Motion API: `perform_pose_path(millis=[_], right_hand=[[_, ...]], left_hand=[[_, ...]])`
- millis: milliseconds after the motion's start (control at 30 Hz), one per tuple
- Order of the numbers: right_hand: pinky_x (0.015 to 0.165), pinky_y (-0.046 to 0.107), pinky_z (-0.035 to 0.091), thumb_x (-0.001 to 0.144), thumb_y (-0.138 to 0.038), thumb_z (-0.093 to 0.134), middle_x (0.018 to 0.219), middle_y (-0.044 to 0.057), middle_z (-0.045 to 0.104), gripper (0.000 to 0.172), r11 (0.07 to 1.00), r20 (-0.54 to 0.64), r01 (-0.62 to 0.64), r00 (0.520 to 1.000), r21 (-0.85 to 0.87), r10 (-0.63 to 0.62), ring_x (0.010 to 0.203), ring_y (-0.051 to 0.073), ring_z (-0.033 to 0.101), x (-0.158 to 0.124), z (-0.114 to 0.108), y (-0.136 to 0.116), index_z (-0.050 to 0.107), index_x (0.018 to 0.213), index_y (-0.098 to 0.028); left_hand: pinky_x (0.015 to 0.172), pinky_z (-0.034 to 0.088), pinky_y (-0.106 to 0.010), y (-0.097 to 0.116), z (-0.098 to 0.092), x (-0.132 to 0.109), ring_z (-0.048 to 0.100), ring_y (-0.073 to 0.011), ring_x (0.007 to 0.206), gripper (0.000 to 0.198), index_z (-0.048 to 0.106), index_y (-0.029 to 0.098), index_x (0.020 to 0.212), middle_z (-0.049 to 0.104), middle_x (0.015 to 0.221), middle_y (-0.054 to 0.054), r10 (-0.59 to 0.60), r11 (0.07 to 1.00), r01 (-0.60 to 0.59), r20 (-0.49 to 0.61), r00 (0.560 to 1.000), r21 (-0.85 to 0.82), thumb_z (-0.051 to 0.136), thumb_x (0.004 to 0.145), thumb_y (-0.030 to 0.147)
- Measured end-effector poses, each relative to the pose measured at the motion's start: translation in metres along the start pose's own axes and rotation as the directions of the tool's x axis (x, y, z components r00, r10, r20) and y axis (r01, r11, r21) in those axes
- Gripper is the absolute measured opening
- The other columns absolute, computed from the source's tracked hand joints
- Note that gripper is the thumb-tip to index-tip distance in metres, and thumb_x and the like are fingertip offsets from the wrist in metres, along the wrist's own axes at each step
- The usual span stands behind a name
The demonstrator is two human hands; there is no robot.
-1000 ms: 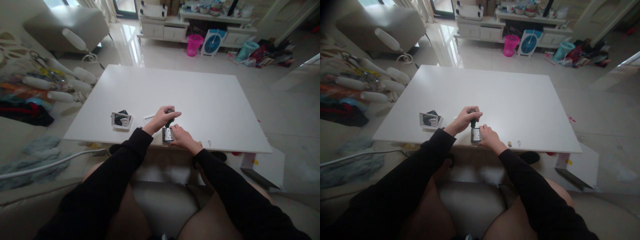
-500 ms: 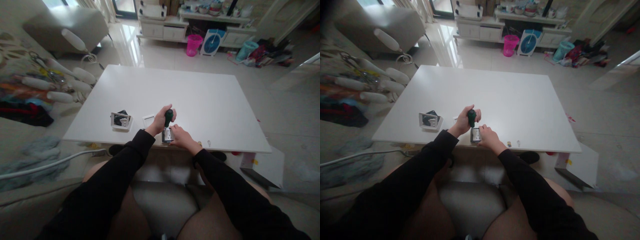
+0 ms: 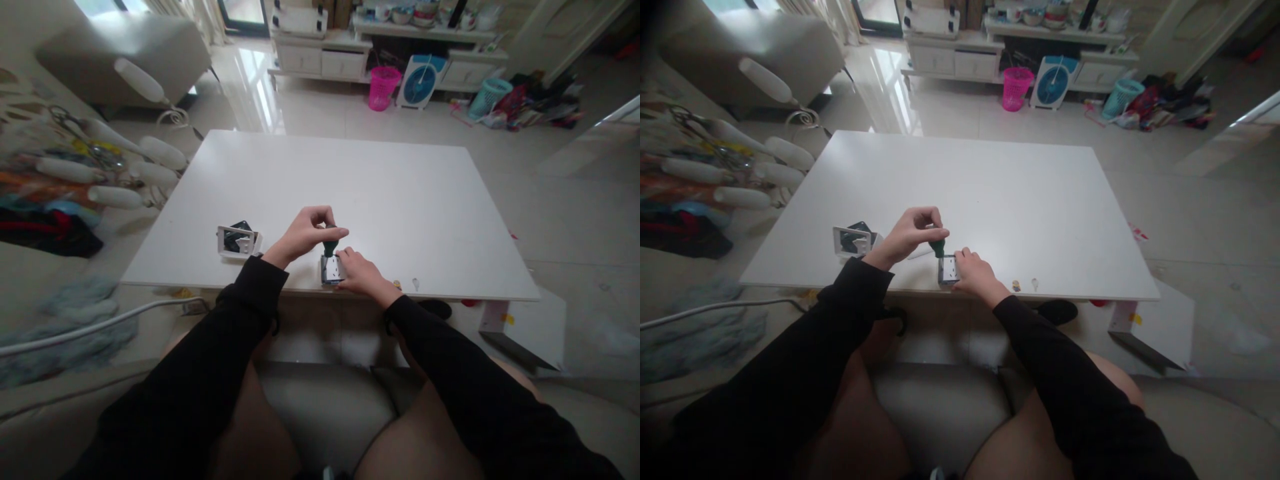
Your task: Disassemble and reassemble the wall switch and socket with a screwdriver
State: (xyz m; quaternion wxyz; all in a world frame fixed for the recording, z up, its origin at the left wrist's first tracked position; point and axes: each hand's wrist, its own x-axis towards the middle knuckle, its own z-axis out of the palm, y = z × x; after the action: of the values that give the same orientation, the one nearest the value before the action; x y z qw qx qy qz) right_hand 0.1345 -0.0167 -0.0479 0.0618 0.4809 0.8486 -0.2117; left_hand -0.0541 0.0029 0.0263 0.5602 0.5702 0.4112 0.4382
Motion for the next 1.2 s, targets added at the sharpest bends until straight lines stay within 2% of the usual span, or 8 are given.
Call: perform_pose_path(millis=[233,433,500,600,667,833,967,1200], right_hand=[[0.099,0.044,0.054,0.071,-0.037,0.094,0.139,0.015,0.054,0.08,1.0,0.015,-0.007,1.0,-0.002,0.007,0.125,0.033,0.059,0.001,0.001,0.001,0.049,0.135,-0.023],[0.099,0.044,0.055,0.072,-0.036,0.094,0.139,0.015,0.054,0.078,1.0,0.018,-0.02,1.0,-0.014,0.02,0.125,0.034,0.059,0.001,0.001,0.0,0.05,0.135,-0.021],[0.099,0.044,0.055,0.073,-0.035,0.094,0.139,0.016,0.054,0.08,1.0,0.02,-0.02,1.0,-0.01,0.02,0.125,0.034,0.059,0.002,0.001,0.0,0.049,0.137,-0.02],[0.098,0.043,0.055,0.072,-0.035,0.095,0.139,0.015,0.054,0.083,1.0,0.019,-0.015,1.0,-0.002,0.015,0.125,0.033,0.06,0.002,0.001,0.0,0.048,0.138,-0.02],[0.098,0.042,0.055,0.072,-0.036,0.095,0.138,0.015,0.055,0.082,1.0,0.014,-0.009,1.0,0.001,0.009,0.125,0.033,0.06,0.001,0.001,0.001,0.048,0.138,-0.021],[0.095,0.043,0.056,0.074,-0.038,0.093,0.136,0.014,0.056,0.073,1.0,0.012,-0.007,1.0,-0.014,0.007,0.124,0.033,0.06,0.002,0.003,0.003,0.05,0.131,-0.022],[0.096,0.044,0.056,0.075,-0.038,0.092,0.137,0.015,0.056,0.072,1.0,0.02,-0.013,1.0,-0.019,0.013,0.124,0.034,0.06,0.003,0.005,0.003,0.05,0.13,-0.02],[0.104,0.046,0.053,0.073,-0.037,0.093,0.141,0.017,0.054,0.082,1.0,-0.001,-0.002,1.0,0.018,0.002,0.13,0.035,0.058,0.003,0.006,0.003,0.047,0.139,-0.019]], left_hand=[[0.065,0.054,-0.028,0.015,-0.02,-0.005,0.068,-0.0153,0.068,0.027,0.078,0.014,0.074,0.074,0.072,-0.007,0.016,0.985,-0.034,0.107,0.994,0.167,0.092,0.067,0.037],[0.078,0.058,-0.031,0.019,-0.026,-0.008,0.073,-0.019,0.083,0.03,0.081,0.013,0.099,0.08,0.093,-0.012,-0.049,0.999,0.042,0.294,0.955,0.03,0.083,0.078,0.034],[0.076,0.057,-0.03,0.014,-0.024,-0.006,0.071,-0.0178,0.081,0.024,0.079,0.012,0.093,0.078,0.088,-0.01,-0.029,0.999,0.034,0.27,0.962,-0.013,0.075,0.081,0.033],[0.066,0.052,-0.027,0.003,-0.013,-0.001,0.063,-0.0133,0.066,0.018,0.067,0.015,0.075,0.066,0.064,-0.003,0.041,0.996,-0.035,0.071,0.997,-0.079,0.059,0.084,0.028],[0.062,0.049,-0.026,-0.002,-0.003,0.001,0.054,-0.0107,0.054,0.009,0.058,0.018,0.075,0.056,0.054,0.003,0.075,0.985,-0.078,-0.028,0.997,-0.154,0.055,0.081,0.025],[0.047,0.032,-0.023,-0.001,0.013,-0.001,0.042,-0.0089,0.041,0.015,0.051,0.022,0.082,0.05,0.046,0.008,0.012,0.987,0.009,0.129,0.992,-0.163,0.064,0.076,0.027],[0.047,0.031,-0.024,0.001,0.012,0.0,0.043,-0.0089,0.042,0.018,0.054,0.02,0.079,0.049,0.047,0.007,-0.04,0.983,0.084,0.25,0.967,-0.166,0.065,0.077,0.034],[0.057,0.041,-0.023,-0.005,0.023,0.002,0.054,-0.0091,0.054,0.035,0.053,0.018,0.065,0.058,0.054,0.002,-0.051,0.996,0.053,0.033,0.998,-0.07,0.079,0.073,0.04]])
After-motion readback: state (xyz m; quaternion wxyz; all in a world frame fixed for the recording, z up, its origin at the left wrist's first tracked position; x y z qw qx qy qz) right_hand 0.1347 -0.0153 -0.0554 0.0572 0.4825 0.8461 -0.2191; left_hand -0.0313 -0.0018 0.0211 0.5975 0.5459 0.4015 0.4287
